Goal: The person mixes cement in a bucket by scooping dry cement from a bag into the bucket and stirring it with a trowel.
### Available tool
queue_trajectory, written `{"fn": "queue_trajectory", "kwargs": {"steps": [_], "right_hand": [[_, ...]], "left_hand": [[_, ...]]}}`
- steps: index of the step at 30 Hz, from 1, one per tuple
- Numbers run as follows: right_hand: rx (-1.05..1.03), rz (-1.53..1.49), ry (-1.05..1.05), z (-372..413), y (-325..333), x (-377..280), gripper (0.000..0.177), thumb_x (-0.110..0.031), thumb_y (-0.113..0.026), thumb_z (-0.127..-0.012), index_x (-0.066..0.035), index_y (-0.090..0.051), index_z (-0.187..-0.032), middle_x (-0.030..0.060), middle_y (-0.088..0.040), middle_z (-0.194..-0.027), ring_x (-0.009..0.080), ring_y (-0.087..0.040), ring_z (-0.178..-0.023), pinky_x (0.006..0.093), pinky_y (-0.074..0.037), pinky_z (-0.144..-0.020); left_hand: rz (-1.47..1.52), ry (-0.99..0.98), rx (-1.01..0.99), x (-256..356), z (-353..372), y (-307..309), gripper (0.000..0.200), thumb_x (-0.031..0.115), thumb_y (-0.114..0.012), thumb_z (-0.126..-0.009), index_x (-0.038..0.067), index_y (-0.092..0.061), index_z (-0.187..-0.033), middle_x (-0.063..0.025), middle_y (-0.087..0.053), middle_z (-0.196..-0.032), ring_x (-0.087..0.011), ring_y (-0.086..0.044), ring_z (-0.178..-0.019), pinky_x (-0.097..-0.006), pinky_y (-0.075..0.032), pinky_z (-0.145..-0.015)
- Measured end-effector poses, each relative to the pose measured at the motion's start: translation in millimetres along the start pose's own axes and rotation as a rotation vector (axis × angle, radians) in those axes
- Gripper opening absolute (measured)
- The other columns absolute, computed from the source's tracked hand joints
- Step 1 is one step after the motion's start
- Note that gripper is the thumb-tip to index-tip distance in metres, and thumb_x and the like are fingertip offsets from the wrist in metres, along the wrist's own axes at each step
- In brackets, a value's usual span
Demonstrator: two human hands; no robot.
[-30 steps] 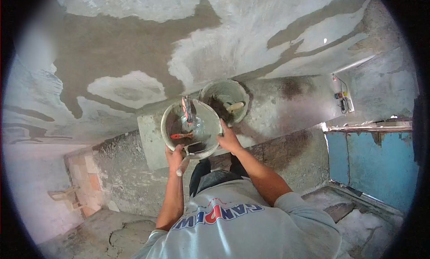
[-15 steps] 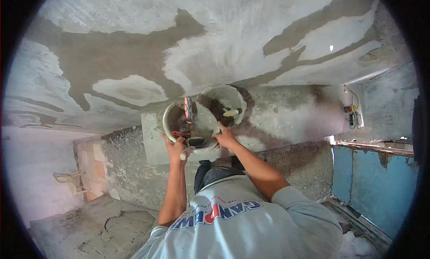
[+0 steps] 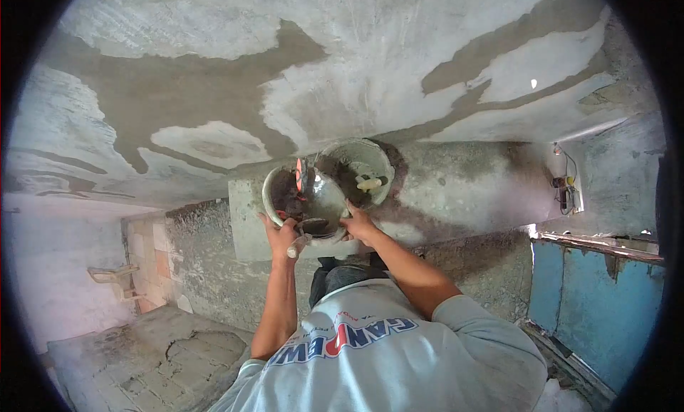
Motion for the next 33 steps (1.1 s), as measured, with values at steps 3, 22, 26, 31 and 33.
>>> {"fn": "queue_trajectory", "kwargs": {"steps": [3, 22, 26, 31, 33], "right_hand": [[0.032, 0.033, 0.019, -5, 2, 2, 0.084, -0.008, -0.061, -0.102, -0.017, -0.011, -0.168, 0.0135, -0.069, -0.120, 0.0199, -0.068, -0.076, 0.0356, -0.060, -0.058], [0.043, 0.134, -0.111, 17, -7, -32, 0.131, -0.064, -0.084, -0.076, -0.006, -0.008, -0.166, 0.0254, -0.043, -0.155, 0.0270, -0.070, -0.093, 0.0320, -0.060, -0.053], [0.055, 0.123, -0.056, 16, -9, -26, 0.129, -0.063, -0.083, -0.079, -0.004, -0.009, -0.166, 0.0261, -0.053, -0.146, 0.0267, -0.071, -0.089, 0.0311, -0.060, -0.052], [0.028, 0.072, 0.000, 5, -6, -14, 0.125, -0.063, -0.082, -0.079, -0.004, -0.013, -0.165, 0.0239, -0.055, -0.144, 0.0268, -0.072, -0.092, 0.0317, -0.062, -0.055], [0.036, 0.050, -0.052, 4, -5, -9, 0.124, -0.064, -0.082, -0.079, -0.004, -0.016, -0.165, 0.0230, -0.057, -0.142, 0.0266, -0.072, -0.092, 0.0322, -0.062, -0.056]], "left_hand": [[-0.080, -0.044, -0.001, -15, -9, 8, 0.054, -0.008, -0.056, -0.082, -0.001, -0.044, -0.133, -0.0136, -0.058, -0.118, -0.0243, -0.063, -0.099, -0.0359, -0.055, -0.088], [-0.461, -0.202, 0.127, -12, -17, 0, 0.076, -0.007, -0.060, -0.077, -0.005, -0.042, -0.150, -0.0207, -0.007, -0.173, -0.0264, -0.057, -0.126, -0.0353, -0.048, -0.103], [-0.456, -0.189, 0.117, -10, -15, -5, 0.083, -0.007, -0.060, -0.077, -0.005, -0.036, -0.156, -0.0204, -0.002, -0.174, -0.0286, -0.045, -0.142, -0.0339, -0.043, -0.110], [-0.435, -0.242, 0.043, -9, -13, -17, 0.084, 0.005, -0.063, -0.079, 0.004, -0.035, -0.158, -0.0275, -0.002, -0.172, -0.0420, 0.003, -0.160, -0.0552, 0.012, -0.127], [-0.479, -0.206, 0.053, -3, -8, -22, 0.083, 0.005, -0.063, -0.080, 0.005, -0.035, -0.158, -0.0273, -0.002, -0.172, -0.0426, 0.002, -0.160, -0.0552, 0.012, -0.127]]}}
Point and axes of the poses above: each hand's wrist, its own z-axis away from the middle knuckle, its own y-axis out of the back of the hand, x = y × z, the point moved 7 cm from there along -z, towards the middle knuckle
